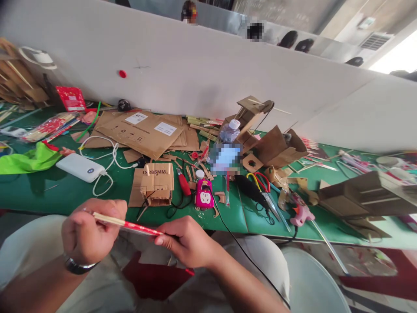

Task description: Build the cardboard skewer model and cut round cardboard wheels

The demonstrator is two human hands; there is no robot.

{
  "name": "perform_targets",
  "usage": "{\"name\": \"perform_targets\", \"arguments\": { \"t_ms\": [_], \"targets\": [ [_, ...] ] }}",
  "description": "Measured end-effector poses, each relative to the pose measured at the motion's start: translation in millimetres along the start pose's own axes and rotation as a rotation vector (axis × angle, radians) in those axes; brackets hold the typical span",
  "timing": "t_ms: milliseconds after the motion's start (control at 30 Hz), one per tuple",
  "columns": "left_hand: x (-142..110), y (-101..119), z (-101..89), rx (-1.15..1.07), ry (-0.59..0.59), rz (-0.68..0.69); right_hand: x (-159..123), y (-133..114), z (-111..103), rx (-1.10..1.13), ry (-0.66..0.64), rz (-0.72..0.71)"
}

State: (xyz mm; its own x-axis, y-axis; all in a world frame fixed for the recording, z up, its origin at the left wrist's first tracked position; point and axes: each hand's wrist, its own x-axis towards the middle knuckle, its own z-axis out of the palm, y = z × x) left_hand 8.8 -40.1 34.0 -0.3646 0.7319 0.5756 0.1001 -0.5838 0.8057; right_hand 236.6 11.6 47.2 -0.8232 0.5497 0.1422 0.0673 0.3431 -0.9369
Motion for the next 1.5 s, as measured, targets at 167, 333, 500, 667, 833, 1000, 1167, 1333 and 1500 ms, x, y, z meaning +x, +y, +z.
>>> {"name": "perform_targets", "arguments": {
  "t_ms": [167, 333, 500, 667, 833, 1000, 1167, 1333, 1500],
  "targets": [
    [11.3, 0.7, 5.3, -0.029, -0.061, -0.014, -4.5, 6.1, 14.0, 0.060, 0.119, 0.058],
    [6.5, -1.5, 8.9, -0.022, -0.088, -0.076, -3.8, 9.0, 20.9, 0.120, 0.174, 0.082],
    [5.8, -2.1, 11.2, 0.003, -0.094, -0.124, -4.1, 10.9, 26.1, 0.155, 0.212, 0.118],
    [-7.1, 2.5, 20.6, 0.071, -0.224, -0.162, -4.9, 10.4, 33.3, 0.205, 0.224, 0.121],
    [-18.4, 5.0, 25.5, 0.055, -0.370, -0.156, -4.1, 4.7, 30.6, 0.184, 0.218, 0.095],
    [-6.4, 4.7, 16.9, 0.166, -0.419, -0.062, -4.1, -4.3, 10.6, -0.081, 0.247, -0.033],
    [-6.0, 2.9, 29.5, 0.234, -0.839, -0.093, -7.1, -7.9, 0.0, -0.101, 0.506, -0.116],
    [-20.2, -1.6, 37.4, 0.204, -0.895, -0.172, -8.5, -8.6, 3.0, 0.006, 0.566, -0.067],
    [-17.3, -0.9, 35.1, 0.243, -0.907, -0.194, -8.8, -8.6, 1.1, 0.117, 0.611, 0.029]
  ]
}}
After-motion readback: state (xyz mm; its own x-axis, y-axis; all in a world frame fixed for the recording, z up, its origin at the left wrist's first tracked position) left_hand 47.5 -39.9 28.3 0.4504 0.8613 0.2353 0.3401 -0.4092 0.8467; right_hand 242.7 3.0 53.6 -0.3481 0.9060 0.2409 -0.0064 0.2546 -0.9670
